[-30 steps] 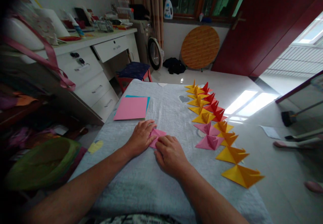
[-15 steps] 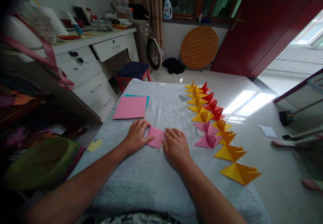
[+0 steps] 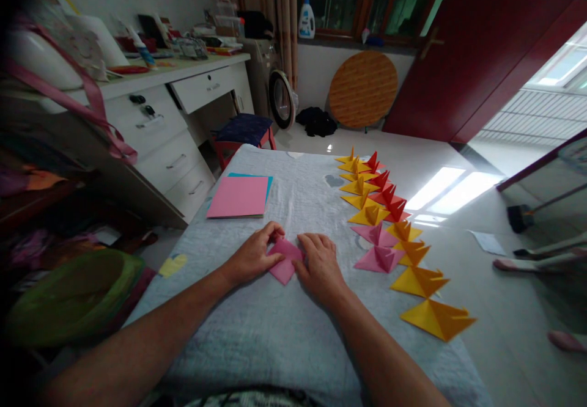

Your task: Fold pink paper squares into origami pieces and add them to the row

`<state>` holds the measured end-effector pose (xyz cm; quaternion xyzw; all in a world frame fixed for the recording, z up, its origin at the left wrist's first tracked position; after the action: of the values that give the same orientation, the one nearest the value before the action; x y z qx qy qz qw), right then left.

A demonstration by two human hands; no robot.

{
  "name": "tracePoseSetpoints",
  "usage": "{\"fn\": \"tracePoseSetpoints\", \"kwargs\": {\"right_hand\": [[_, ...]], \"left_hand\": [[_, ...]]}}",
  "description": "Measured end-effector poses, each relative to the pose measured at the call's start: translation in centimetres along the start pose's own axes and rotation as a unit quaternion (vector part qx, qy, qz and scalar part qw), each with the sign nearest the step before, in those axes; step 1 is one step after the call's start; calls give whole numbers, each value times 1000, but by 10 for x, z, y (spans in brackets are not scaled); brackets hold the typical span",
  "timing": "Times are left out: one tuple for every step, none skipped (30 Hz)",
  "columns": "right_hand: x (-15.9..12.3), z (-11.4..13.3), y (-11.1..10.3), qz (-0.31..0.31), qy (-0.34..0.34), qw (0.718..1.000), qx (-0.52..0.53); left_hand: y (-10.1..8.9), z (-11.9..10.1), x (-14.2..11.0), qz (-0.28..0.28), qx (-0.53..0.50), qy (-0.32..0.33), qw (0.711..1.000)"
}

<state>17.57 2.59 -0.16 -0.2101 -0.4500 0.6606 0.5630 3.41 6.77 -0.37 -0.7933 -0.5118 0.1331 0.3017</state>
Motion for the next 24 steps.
{"fn": "tracePoseSetpoints", "kwargs": {"right_hand": [[0, 0, 0, 4, 2, 1000, -1], [0, 1, 1, 10, 7, 1000, -6], [1, 1, 1, 17, 13, 1000, -12], [1, 1, 2, 24, 19, 999, -19], [1, 1, 2, 30, 25, 999, -25], [1, 2, 2, 33, 31, 999, -30], [2, 2, 2, 33, 35, 998, -32], [2, 2, 2, 30, 38, 998, -33], [2, 2, 1, 26, 39, 998, -31], [2, 3, 0, 23, 39, 999, -27], [2, 3, 0, 20, 35, 999, -20], [2, 4, -1, 16, 30, 999, -11], [2, 5, -1, 13, 23, 1000, 1], [1, 6, -2, 9, 16, 1000, 15], [1, 7, -3, 5, 8, 999, 31], [1, 8, -4, 0, 1, 999, 49], [0, 8, -6, -6, -4, 998, 67], [0, 9, -7, -13, -9, 996, 84], [0, 9, -10, -22, -12, 995, 101], [-1, 10, -12, -32, -14, 993, 115], [-2, 10, -15, -45, -16, 990, 129], [-2, 10, -18, -58, -18, 988, 142], [-3, 10, -21, -71, -21, 985, 154], [-4, 10, -22, -80, -23, 982, 167]], "left_hand": [[1, -1, -1, -5, -1, 11, 1000], [0, -2, -1, -13, 6, 25, 1000], [-1, -3, -2, -24, 22, 37, 999], [-2, -4, -3, -35, 45, 45, 997], [-3, -5, -3, -43, 72, 46, 995], [-3, -5, -4, -45, 100, 41, 993], [-4, -3, -4, -43, 123, 30, 991], [-4, -2, -4, -39, 139, 18, 989], [-4, 0, -4, -35, 150, 6, 988], [-4, 1, -4, -31, 158, -3, 987], [-4, 2, -5, -30, 162, -10, 986], [-4, 3, -5, -28, 164, -14, 986], [-3, 4, -6, -27, 164, -16, 986], [-3, 4, -6, -26, 163, -18, 986], [-3, 4, -7, -24, 160, -19, 987], [-4, 4, -7, -21, 156, -21, 987], [-4, 3, -7, -18, 150, -22, 988], [-5, 2, -7, -15, 141, -23, 990], [-6, 0, -7, -11, 127, -23, 992], [-7, -2, -7, -7, 109, -21, 994], [-8, -5, -7, -4, 85, -19, 996], [-9, -6, -7, -2, 52, -17, 998], [-9, -8, -7, 3, 11, -18, 1000], [-8, -8, -8, 11, -37, -22, 999]]}}
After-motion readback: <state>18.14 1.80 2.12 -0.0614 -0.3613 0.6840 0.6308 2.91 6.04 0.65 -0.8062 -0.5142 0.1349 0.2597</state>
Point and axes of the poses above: each hand's wrist, its own x-axis towards the middle knuckle, its own y-axis out of the palm, z = x × y, the point moved 8 cm from there along x, towards the middle knuckle, and after that the axes turned 1 degree about -y, right-handed, at the moved point
